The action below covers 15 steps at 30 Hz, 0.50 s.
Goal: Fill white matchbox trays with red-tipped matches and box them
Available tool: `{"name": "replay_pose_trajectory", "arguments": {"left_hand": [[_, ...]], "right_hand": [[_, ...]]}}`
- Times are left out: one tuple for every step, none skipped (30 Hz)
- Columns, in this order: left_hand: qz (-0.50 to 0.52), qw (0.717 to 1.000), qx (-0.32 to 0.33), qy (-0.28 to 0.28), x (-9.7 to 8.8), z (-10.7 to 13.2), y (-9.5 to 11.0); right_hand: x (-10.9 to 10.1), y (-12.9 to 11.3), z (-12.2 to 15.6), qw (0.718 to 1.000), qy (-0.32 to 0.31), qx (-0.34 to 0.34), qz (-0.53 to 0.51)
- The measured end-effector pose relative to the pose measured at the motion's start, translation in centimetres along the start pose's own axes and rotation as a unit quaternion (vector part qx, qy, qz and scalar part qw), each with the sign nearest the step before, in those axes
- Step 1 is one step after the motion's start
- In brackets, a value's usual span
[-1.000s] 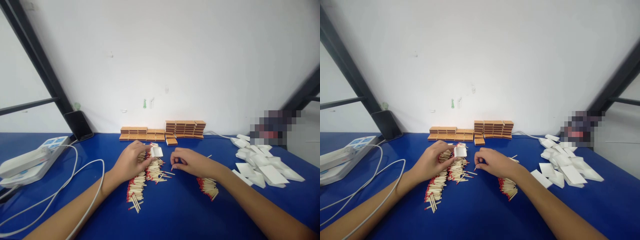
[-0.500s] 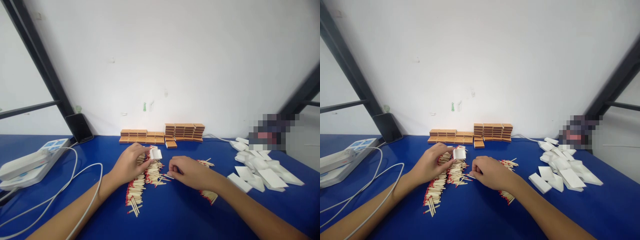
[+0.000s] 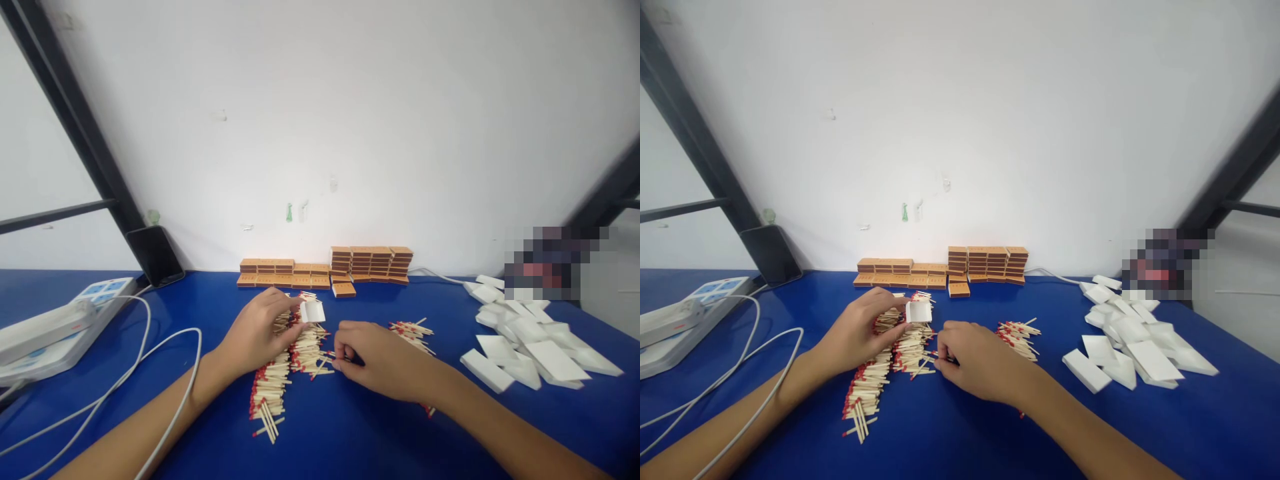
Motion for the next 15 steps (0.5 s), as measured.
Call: {"name": "replay_pose_trajectory", "arguments": {"left_hand": [[0.001,1.0,-0.001,0.001,0.0,0.0,0.0],[0.0,1.0,-0.002,0.001,-0.1,0.0,0.1],[-0.001,1.0,-0.003,0.001,-0.1,-0.1,0.1],[-0.002,1.0,-0.005,0.001,-0.1,-0.1,0.1],[-0.005,1.0,-0.006,0.0,-0.1,-0.1,0.1],[-0.007,1.0,-0.007,-0.001,-0.1,-0.1,0.1],[-0.009,1.0,-0.007,-0.002,-0.1,-0.1,0.1],[-0.009,1.0,-0.006,-0.002,0.0,-0.1,0.1],[-0.009,1.0,-0.005,-0.003,0.0,-0.1,0.1],[-0.009,1.0,-0.004,-0.005,0.0,-0.1,0.1],[-0.008,1.0,-0.004,-0.006,0.0,-0.1,0.1],[-0.007,1.0,-0.004,-0.007,0.1,-0.1,0.1],[-0.006,1.0,-0.005,-0.009,0.1,-0.1,0.1],[-0.007,1.0,-0.006,-0.01,0.1,-0.1,0.1],[-0.009,1.0,-0.006,-0.012,0.1,-0.1,0.1]], "right_hand": [[0.1,0.0,0.1,1.0,-0.003,0.005,0.005],[0.2,0.0,0.2,1.0,-0.009,0.009,0.008],[0.3,0.1,0.2,1.0,-0.018,0.012,0.01],[0.3,0.1,0.3,0.999,-0.027,0.015,0.01],[0.2,0.1,0.3,0.999,-0.034,0.015,0.008],[0.0,0.0,0.3,0.999,-0.035,0.012,0.001],[-0.2,-0.1,0.2,0.999,-0.034,0.003,-0.01],[-0.4,-0.4,0.2,0.999,-0.032,-0.013,-0.022],[-0.6,-0.7,0.2,0.998,-0.036,-0.032,-0.036],[-0.5,-0.9,0.2,0.996,-0.047,-0.051,-0.049],[-0.4,-1.1,0.3,0.994,-0.063,-0.065,-0.059],[-0.2,-1.2,0.3,0.992,-0.079,-0.073,-0.065],[0.1,-1.1,0.4,0.99,-0.093,-0.075,-0.068],[0.2,-1.0,0.4,0.99,-0.1,-0.071,-0.07],[0.3,-0.8,0.4,0.99,-0.101,-0.064,-0.07]]}}
Point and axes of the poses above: each hand's wrist, its own z-axis away from the middle knuckle, its own x-axis out of the palm, y = z × x, the point moved 9 cm from there along -z, towards the middle knuckle, and after that the axes turned 2 degrees about -z, right-handed, at the moved point
